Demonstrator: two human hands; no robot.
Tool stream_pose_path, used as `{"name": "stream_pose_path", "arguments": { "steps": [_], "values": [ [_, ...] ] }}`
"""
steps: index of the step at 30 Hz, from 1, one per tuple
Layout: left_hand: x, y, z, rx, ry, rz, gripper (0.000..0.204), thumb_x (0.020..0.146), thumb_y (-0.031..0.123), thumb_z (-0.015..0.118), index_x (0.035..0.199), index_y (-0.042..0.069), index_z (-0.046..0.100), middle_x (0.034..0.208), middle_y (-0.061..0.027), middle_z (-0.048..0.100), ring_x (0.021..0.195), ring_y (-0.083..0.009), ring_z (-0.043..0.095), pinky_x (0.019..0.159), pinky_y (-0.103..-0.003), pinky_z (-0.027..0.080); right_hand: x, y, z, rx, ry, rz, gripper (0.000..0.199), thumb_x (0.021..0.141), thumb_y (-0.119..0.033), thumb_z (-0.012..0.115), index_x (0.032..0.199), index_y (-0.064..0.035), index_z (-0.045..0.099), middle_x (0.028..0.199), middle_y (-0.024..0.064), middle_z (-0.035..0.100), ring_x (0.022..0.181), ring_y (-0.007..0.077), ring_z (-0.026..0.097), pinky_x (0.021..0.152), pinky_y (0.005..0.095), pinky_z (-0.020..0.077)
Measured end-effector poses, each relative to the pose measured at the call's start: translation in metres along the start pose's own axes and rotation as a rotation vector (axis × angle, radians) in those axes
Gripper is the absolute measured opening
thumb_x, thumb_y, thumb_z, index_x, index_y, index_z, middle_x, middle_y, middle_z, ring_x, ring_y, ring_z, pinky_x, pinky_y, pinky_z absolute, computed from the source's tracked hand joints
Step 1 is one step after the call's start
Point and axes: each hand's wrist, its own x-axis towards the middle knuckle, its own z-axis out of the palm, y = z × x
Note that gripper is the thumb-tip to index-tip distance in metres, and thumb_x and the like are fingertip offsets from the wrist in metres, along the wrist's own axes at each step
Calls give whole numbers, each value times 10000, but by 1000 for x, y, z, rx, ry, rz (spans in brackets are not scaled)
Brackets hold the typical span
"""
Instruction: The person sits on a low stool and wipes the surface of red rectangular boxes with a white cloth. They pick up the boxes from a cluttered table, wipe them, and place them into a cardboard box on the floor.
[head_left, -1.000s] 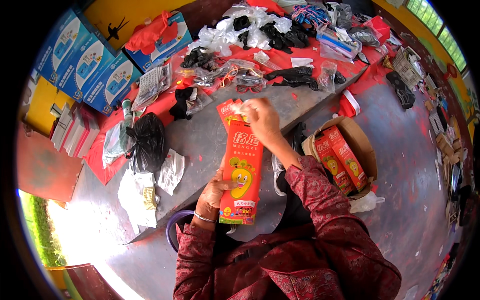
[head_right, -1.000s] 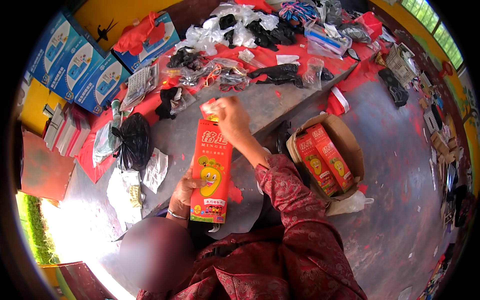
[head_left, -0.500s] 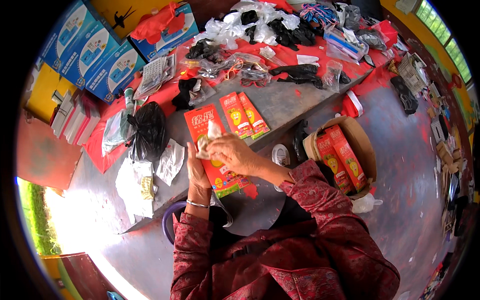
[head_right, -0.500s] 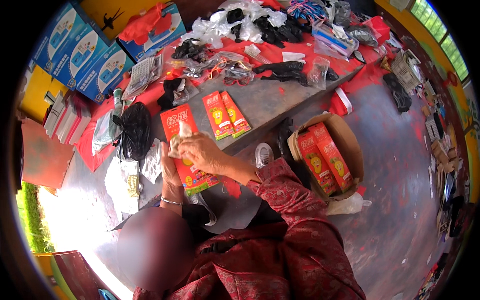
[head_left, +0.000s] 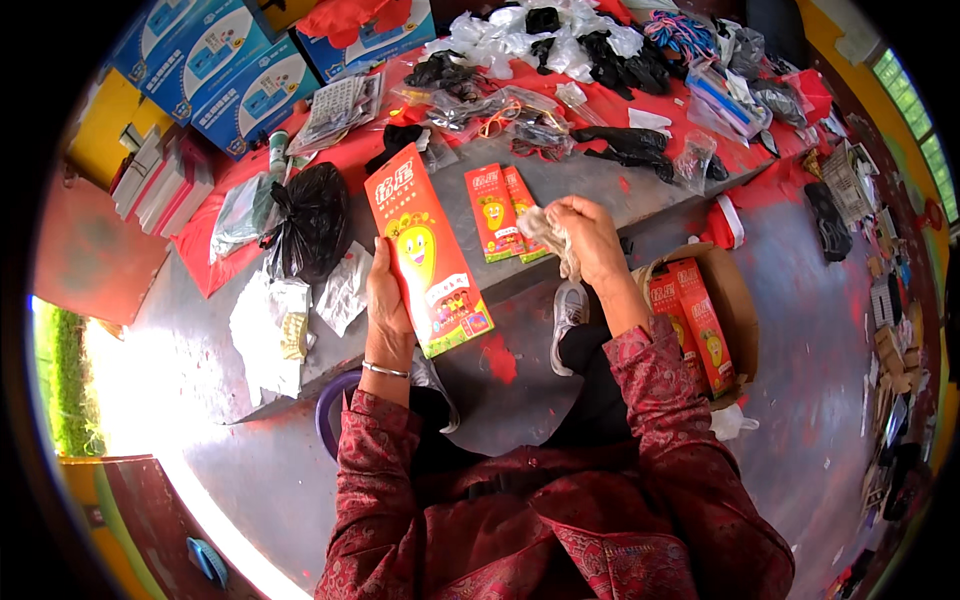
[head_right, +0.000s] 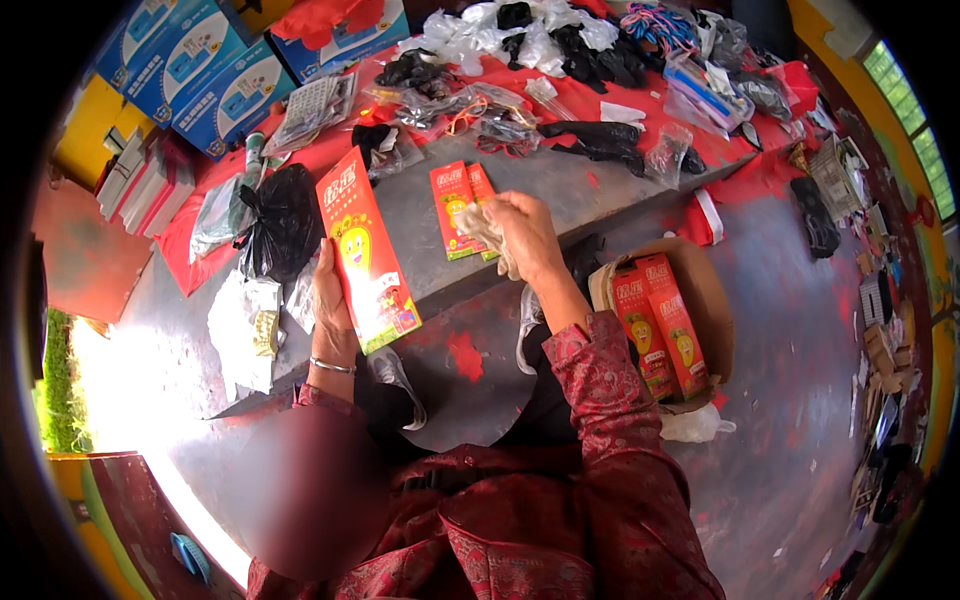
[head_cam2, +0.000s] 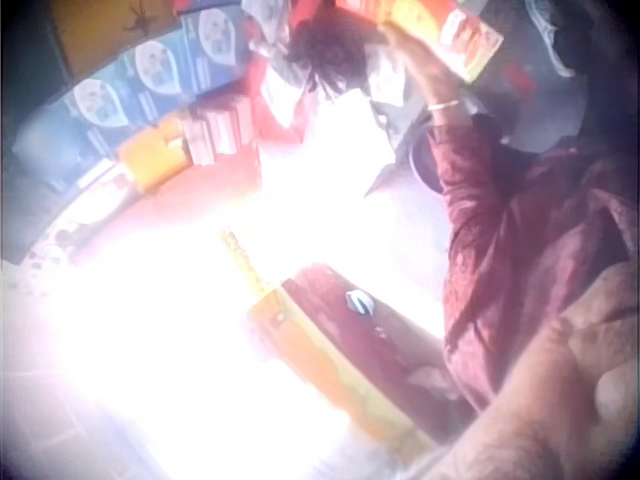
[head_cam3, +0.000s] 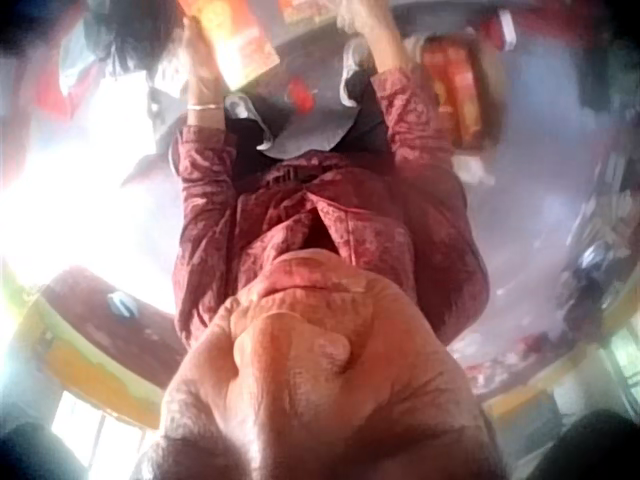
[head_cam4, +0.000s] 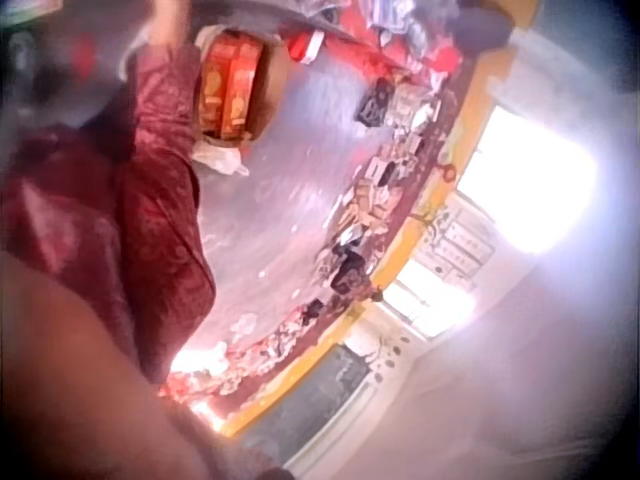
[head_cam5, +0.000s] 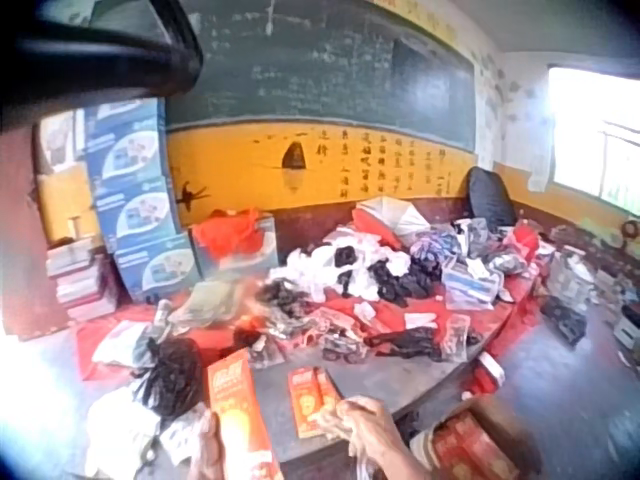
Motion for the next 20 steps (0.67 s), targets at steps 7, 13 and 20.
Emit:
{"name": "stream_pose_path", "arguments": {
  "steps": [7,13,20],
  "values": [
    [-8,-41,18,175,-61,-133,471,944,413,374,1193,18,442,1100,-138,584,926,-253,613,801,-395,516,-8,3,44,334,-134,219,235,849,-214,605,932,1,565,779,78,608,606,130,602,477,257,475],
    [-8,-48,17,669,-26,-40,469,948,340,409,1281,14,357,1139,-125,550,975,-224,587,803,-344,505,-1,34,37,-120,-27,-88,190,778,-154,607,731,27,576,642,104,600,486,186,580,389,337,448],
    [-22,-64,40,1172,-344,215,782,885,348,548,1433,94,52,1445,-129,204,1309,-198,252,1064,-356,220,-8,25,53,-843,188,-342,352,733,-321,651,647,-7,519,669,192,589,669,362,601,611,437,474]
  ]
}}
